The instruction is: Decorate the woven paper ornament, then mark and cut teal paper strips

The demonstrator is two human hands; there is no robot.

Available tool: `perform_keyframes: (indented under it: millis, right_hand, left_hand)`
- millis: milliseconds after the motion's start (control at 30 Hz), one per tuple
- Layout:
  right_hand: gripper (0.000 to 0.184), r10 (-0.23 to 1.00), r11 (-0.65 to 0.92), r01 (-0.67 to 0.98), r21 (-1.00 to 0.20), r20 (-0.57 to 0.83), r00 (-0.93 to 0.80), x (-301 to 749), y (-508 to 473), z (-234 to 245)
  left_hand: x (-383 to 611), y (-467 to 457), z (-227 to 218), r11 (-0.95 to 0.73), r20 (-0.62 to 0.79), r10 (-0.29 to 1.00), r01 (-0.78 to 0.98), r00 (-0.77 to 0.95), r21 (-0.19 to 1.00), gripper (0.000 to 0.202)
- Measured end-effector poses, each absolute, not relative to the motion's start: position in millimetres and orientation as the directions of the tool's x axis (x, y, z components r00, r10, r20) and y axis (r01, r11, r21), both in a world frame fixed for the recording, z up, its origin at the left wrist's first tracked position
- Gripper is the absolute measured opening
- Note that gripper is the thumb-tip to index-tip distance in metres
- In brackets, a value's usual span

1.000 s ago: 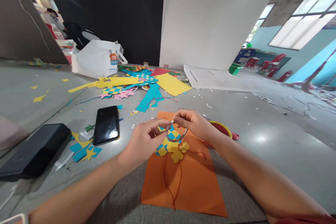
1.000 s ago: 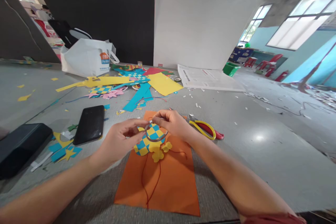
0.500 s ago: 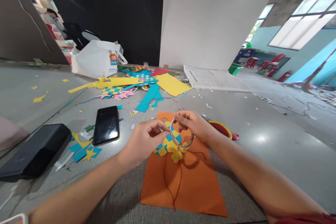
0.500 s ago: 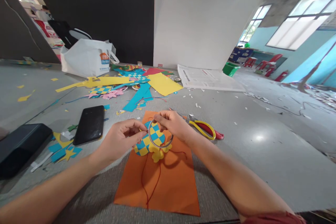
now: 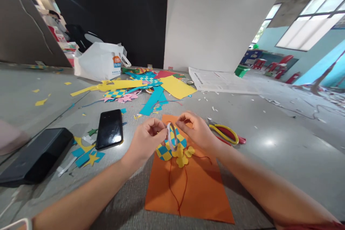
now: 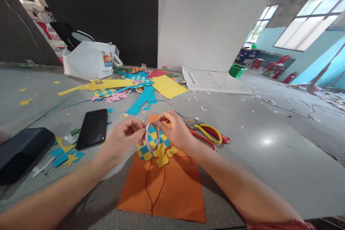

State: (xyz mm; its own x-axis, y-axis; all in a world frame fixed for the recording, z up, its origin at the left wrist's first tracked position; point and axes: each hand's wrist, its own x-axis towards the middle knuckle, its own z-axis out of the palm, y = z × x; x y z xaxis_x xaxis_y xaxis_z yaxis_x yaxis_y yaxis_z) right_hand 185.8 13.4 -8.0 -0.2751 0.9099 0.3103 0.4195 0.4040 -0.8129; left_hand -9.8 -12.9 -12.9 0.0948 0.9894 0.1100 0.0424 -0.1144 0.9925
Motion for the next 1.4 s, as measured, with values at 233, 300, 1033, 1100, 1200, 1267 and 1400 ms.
perform_keyframes:
  millis: [233, 300, 1033, 1100, 1200, 1267, 1400]
  right_hand:
    - [0.019, 0.892, 0.252, 0.307, -0.918, 0.097, -0.442, 170.2, -4.5, -1.5]
    - [0.019, 0.898, 0.197, 0.272, -0.942, 0.062, -0.435, 166.4, -5.0, -5.2]
    - [0.010, 0.901, 0.396, 0.387, -0.833, 0.272, -0.337, 178.1, 5.0, -9.7]
    - [0.010, 0.900, 0.402, 0.403, -0.822, 0.274, -0.338, 178.7, 4.9, -9.0]
    - [0.013, 0.888, 0.428, 0.414, -0.803, 0.290, -0.356, 178.7, 5.5, -9.1]
    - [0.015, 0.873, 0.463, 0.430, -0.775, 0.313, -0.374, 178.4, 6.0, -9.8]
    - [0.020, 0.857, 0.500, 0.445, -0.743, 0.352, -0.376, 178.0, 6.9, -10.5]
  left_hand:
    - [-9.5, -8.9, -20.0, -0.159, 0.160, 0.986, 0.039, -0.040, 0.987, 0.013]
    - [-7.6, -10.6, -20.5, -0.164, 0.165, 0.984, 0.033, -0.059, 0.986, 0.013]
    - [-11.5, -18.5, -8.7, -0.302, 0.278, 0.953, 0.323, 0.119, 0.897, 0.010]
    - [-11.5, -18.7, -8.3, -0.289, 0.260, 0.956, 0.312, 0.132, 0.905, 0.010]
    - [-11.5, -17.6, -8.1, -0.273, 0.240, 0.960, 0.305, 0.143, 0.912, 0.011]
    - [-11.3, -16.8, -8.2, -0.270, 0.230, 0.960, 0.304, 0.162, 0.914, 0.012]
    - [-9.9, -17.6, -6.9, -0.291, 0.228, 0.947, 0.312, 0.225, 0.904, 0.014]
